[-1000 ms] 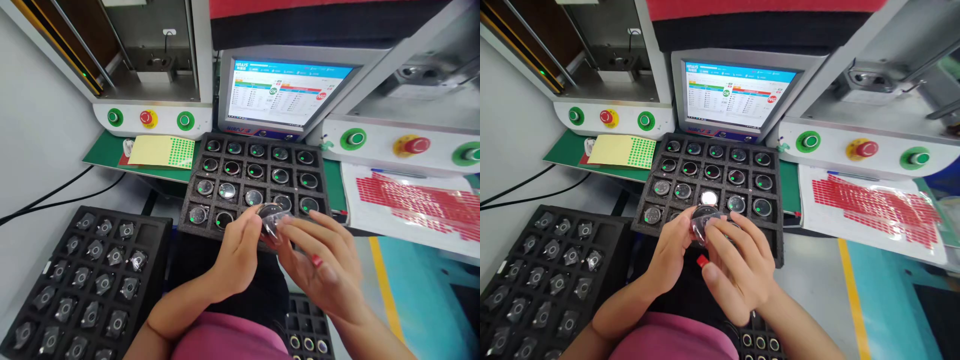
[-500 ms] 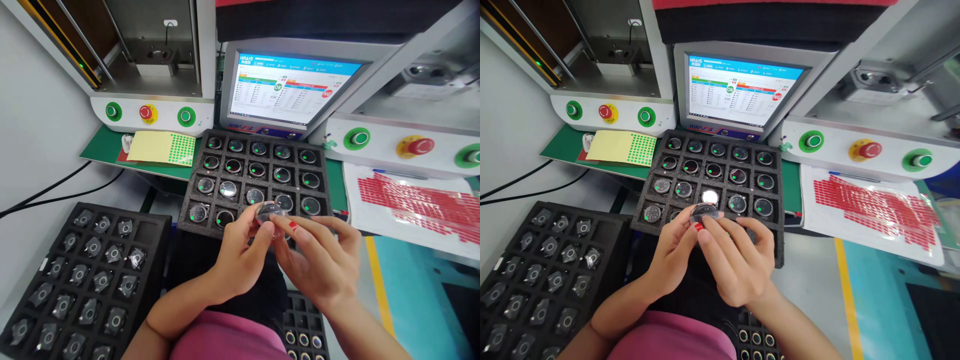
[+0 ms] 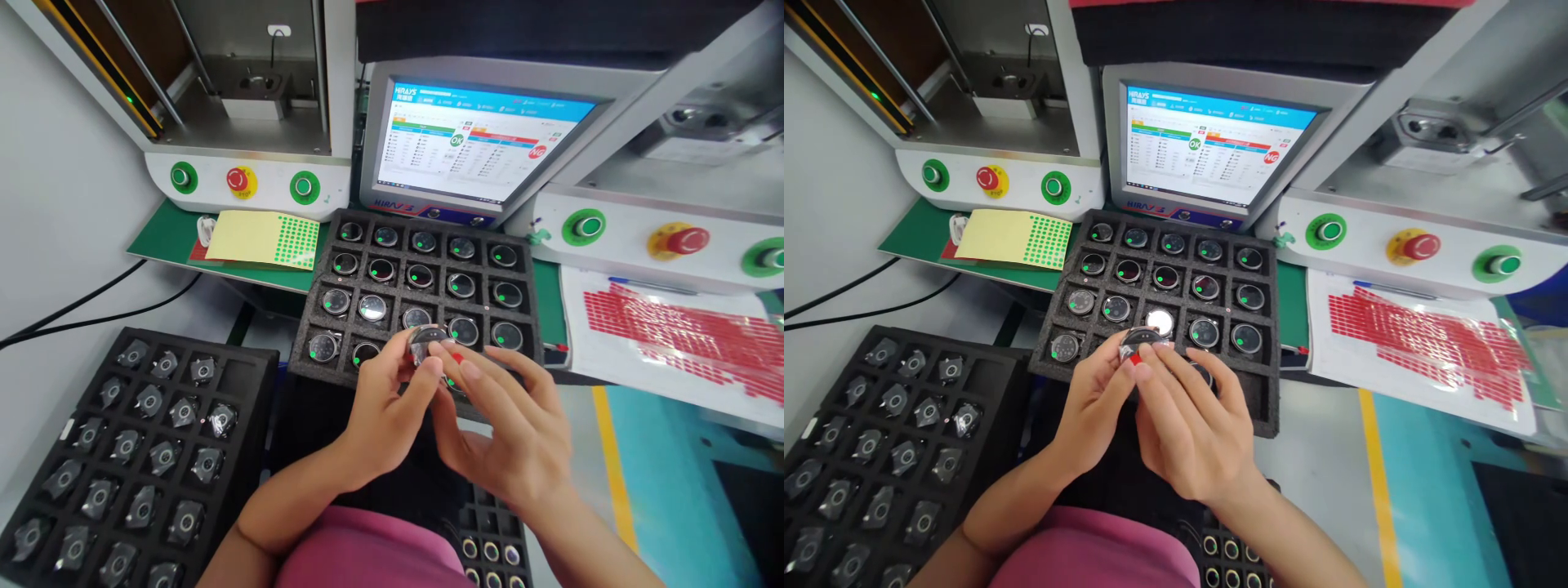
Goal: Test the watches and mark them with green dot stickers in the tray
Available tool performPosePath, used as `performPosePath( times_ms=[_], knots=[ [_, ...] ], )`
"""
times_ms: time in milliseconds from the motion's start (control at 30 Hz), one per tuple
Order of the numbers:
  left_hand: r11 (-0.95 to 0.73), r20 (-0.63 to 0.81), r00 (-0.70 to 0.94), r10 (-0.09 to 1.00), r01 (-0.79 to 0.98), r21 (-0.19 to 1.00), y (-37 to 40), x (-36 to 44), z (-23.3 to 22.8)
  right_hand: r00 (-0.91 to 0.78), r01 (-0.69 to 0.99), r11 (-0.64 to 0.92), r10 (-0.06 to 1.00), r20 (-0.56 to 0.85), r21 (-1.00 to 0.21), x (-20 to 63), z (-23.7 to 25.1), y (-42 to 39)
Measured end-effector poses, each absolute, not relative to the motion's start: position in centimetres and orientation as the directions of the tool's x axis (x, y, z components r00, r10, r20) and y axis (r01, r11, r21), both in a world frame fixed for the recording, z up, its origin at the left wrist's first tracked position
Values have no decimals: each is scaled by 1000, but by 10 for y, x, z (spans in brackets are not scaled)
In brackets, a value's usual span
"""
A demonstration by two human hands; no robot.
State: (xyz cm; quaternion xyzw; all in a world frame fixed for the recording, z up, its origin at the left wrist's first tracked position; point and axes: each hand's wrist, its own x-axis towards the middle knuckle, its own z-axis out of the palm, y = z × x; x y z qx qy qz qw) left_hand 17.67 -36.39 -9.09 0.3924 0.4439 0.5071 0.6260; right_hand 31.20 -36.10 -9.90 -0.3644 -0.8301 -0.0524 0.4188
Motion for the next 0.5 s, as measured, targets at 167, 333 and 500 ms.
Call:
performPosePath(
  times_ms=[167,333,500],
  knots=[
    [169,-156,91,984,-154,974,-362,168,-92,-248,539,711,646,722,-451,318,-98,-361],
    [-123,89,153,984,229,966,-364,159,-84,16,328,598,770,638,-731,320,-90,-361],
    [-282,249,147,957,292,914,-366,159,-80,0,110,421,906,423,-901,315,-80,-359]
  ],
)
